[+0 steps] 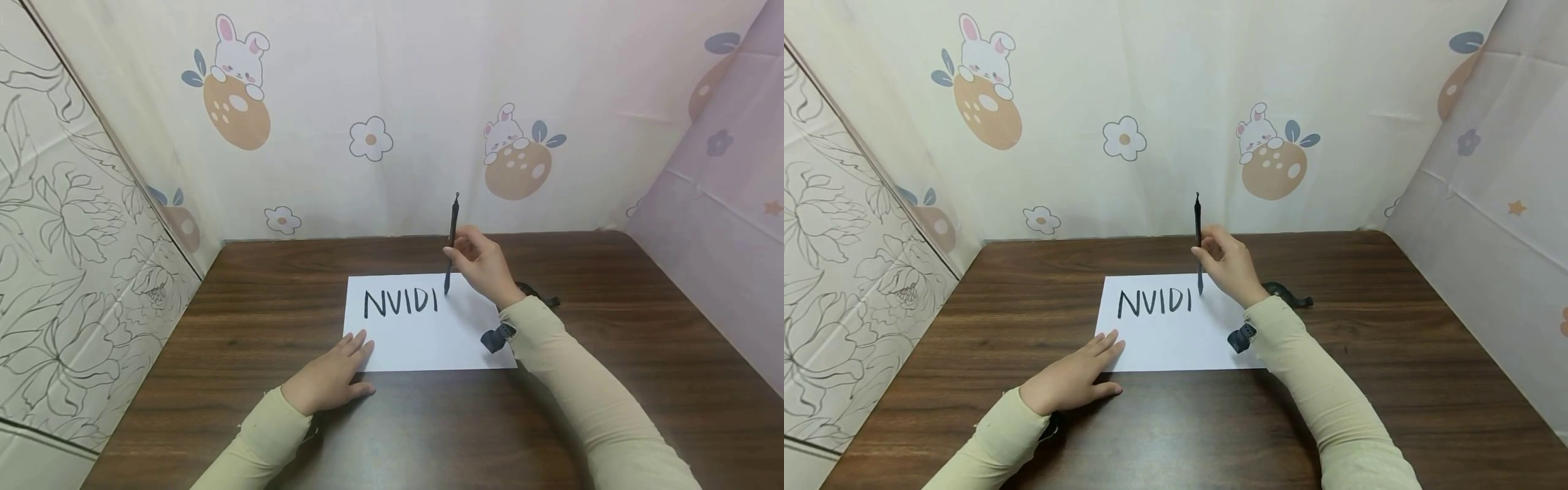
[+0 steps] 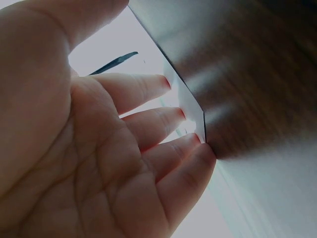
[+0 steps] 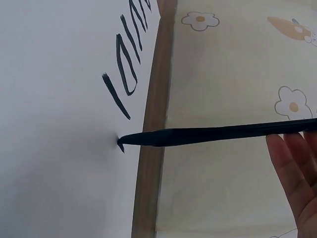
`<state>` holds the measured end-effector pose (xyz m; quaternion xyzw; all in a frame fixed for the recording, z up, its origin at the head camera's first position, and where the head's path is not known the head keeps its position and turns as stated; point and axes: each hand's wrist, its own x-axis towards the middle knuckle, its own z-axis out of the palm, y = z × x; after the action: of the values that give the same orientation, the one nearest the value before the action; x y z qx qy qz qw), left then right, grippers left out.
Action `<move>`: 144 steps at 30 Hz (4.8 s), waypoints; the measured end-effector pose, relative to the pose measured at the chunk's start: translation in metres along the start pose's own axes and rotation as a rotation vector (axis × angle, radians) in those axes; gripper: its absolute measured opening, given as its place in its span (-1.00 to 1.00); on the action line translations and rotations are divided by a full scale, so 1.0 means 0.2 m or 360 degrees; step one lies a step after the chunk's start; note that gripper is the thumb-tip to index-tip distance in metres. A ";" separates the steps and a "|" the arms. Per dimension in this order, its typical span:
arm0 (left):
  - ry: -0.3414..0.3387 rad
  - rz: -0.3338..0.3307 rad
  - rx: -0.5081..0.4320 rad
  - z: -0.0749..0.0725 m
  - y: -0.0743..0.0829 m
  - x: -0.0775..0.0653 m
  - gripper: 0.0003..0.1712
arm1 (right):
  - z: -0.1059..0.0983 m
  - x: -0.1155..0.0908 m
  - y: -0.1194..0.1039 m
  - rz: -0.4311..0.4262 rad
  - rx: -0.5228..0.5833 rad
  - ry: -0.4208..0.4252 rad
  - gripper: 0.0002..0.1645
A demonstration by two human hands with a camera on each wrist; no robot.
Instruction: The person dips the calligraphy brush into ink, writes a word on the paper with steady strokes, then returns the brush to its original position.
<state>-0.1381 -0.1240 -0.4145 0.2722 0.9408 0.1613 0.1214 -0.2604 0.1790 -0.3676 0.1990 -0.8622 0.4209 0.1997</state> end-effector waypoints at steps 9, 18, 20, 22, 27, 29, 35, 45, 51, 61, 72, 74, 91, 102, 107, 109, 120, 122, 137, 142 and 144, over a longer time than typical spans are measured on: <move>-0.0016 -0.0013 -0.0007 0.00 0.00 0.00 -0.15 | 0.00 -0.01 -0.01 0.0026 0.0013 -0.0037 -0.72; -0.0018 -0.0022 0.0001 0.00 0.01 0.00 -0.15 | 0.00 -0.03 -0.02 0.0015 -0.0003 -0.0052 -0.73; -0.0019 -0.0024 0.0002 0.00 0.01 0.00 -0.15 | 0.00 -0.03 -0.02 0.0005 -0.0003 -0.0052 -0.73; -0.0019 -0.0025 -0.0001 0.00 0.01 0.00 -0.15 | 0.00 -0.03 -0.02 -0.0001 -0.0002 -0.0052 -0.73; -0.0009 -0.0013 -0.0006 0.00 0.00 0.00 -0.15 | 0.00 -0.05 -0.03 0.0008 0.0008 -0.0064 -0.72; -0.0004 -0.0003 0.0000 0.00 0.00 0.00 -0.15 | 0.00 -0.05 -0.04 0.0014 0.0014 -0.0072 -0.72; -0.0003 0.0006 0.0015 0.00 0.00 0.00 -0.15 | -0.01 -0.06 -0.05 0.0028 0.0028 -0.0092 -0.71; -0.0014 -0.0001 0.0009 0.00 0.00 0.00 -0.15 | -0.01 -0.08 -0.05 0.0019 0.0074 -0.0102 -0.71; -0.0014 -0.0002 0.0005 0.00 0.00 0.00 -0.15 | -0.02 -0.07 -0.05 0.0022 0.0113 -0.0093 -0.69; -0.0005 0.0007 -0.0004 0.00 0.00 0.00 -0.15 | -0.08 -0.03 -0.03 -0.0032 0.0047 0.0075 -0.72; 0.0003 0.0010 0.0013 0.00 0.00 0.00 -0.15 | -0.07 -0.01 0.03 -0.0036 0.0150 0.0210 -0.74; 0.0002 0.0008 0.0010 0.00 0.00 0.00 -0.15 | -0.06 -0.01 0.03 -0.0019 0.0149 0.0211 -0.73; -0.0001 0.0006 0.0015 0.00 0.00 0.00 -0.15 | -0.05 -0.04 0.06 0.0044 0.0086 0.0174 -0.73; -0.0002 0.0002 0.0006 0.00 0.00 0.00 -0.15 | -0.06 -0.07 0.06 0.0069 0.0063 0.0132 -0.72; 0.0003 0.0010 0.0007 0.00 0.00 0.00 -0.15 | -0.08 -0.08 0.06 0.0077 0.0031 0.0116 -0.71; 0.0007 0.0012 0.0007 0.00 0.00 0.00 -0.15 | -0.08 -0.09 0.06 0.0076 0.0024 0.0111 -0.71; 0.0007 0.0011 0.0007 0.00 0.00 0.00 -0.14 | -0.10 -0.11 0.06 0.0060 -0.0002 0.0085 -0.74; 0.0007 0.0011 0.0006 0.00 0.00 0.00 -0.14 | -0.11 -0.11 0.06 0.0059 -0.0003 0.0079 -0.76; -0.0012 -0.0010 0.0009 0.00 0.00 0.00 -0.14 | -0.15 -0.12 0.02 0.0090 0.0058 -0.0053 -0.69; -0.0018 -0.0018 0.0015 0.00 0.00 0.00 -0.15 | -0.16 -0.13 0.01 0.0066 0.0049 -0.0062 -0.70; -0.0021 -0.0022 0.0014 0.00 0.00 0.00 -0.15 | -0.16 -0.13 0.02 0.0063 0.0051 -0.0062 -0.71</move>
<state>-0.1386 -0.1238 -0.4139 0.2674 0.9425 0.1547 0.1274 -0.2346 0.2114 -0.3644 0.1933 -0.8629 0.4345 0.1712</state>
